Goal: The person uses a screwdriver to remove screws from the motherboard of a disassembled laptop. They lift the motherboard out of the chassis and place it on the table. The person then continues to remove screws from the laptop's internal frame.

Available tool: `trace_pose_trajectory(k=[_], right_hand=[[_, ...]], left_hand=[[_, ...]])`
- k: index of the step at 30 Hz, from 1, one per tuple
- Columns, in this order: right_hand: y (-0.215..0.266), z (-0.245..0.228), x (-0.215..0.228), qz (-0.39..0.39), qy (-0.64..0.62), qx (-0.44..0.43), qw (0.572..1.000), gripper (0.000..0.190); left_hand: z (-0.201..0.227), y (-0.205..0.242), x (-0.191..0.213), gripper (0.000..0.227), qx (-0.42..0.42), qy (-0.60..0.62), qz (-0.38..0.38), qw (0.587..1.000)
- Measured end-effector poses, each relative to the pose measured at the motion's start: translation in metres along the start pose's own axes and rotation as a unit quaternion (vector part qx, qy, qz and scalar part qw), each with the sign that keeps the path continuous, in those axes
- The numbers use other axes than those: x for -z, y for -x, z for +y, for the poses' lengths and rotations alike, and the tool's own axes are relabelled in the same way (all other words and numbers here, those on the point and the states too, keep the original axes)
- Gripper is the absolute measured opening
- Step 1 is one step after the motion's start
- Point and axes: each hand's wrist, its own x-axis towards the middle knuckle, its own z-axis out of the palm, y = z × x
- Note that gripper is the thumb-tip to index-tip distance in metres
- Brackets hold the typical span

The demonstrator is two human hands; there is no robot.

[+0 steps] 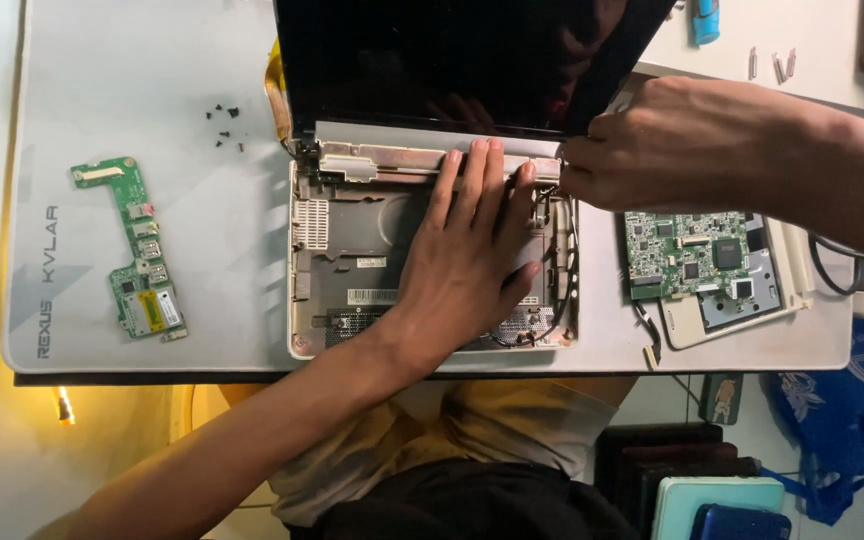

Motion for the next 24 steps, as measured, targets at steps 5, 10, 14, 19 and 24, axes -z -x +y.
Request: trace_pose_trajectory(k=[5,10,14,19,24], right_hand=[[0.0,-0.007,-0.016,0.005,-0.045,-0.001,0.999,0.013],[0.002,-0.003,-0.02,-0.025,-0.145,-0.049,0.988,0.009],[-0.002,0.0,-0.01,0.009,-0.158,-0.07,0.985,0.016],[-0.011,0.002,0.01,-0.034,-0.058,-0.068,0.995,0.014],[-0.009,-0.007,0.016,-0.016,0.053,-0.032,0.998,0.027]], left_hand=[[0.001,0.003,-0.001,0.108,0.0,-0.036,-0.021,0.999],[-0.001,0.001,0.0,0.104,-0.001,-0.033,-0.034,0.999],[-0.001,0.003,0.0,0.106,-0.001,-0.034,-0.04,0.999],[0.0,0.001,0.002,0.113,0.0,-0.044,-0.033,0.998],[-0.001,0.002,0.0,0.108,0.007,-0.021,-0.001,1.0]])
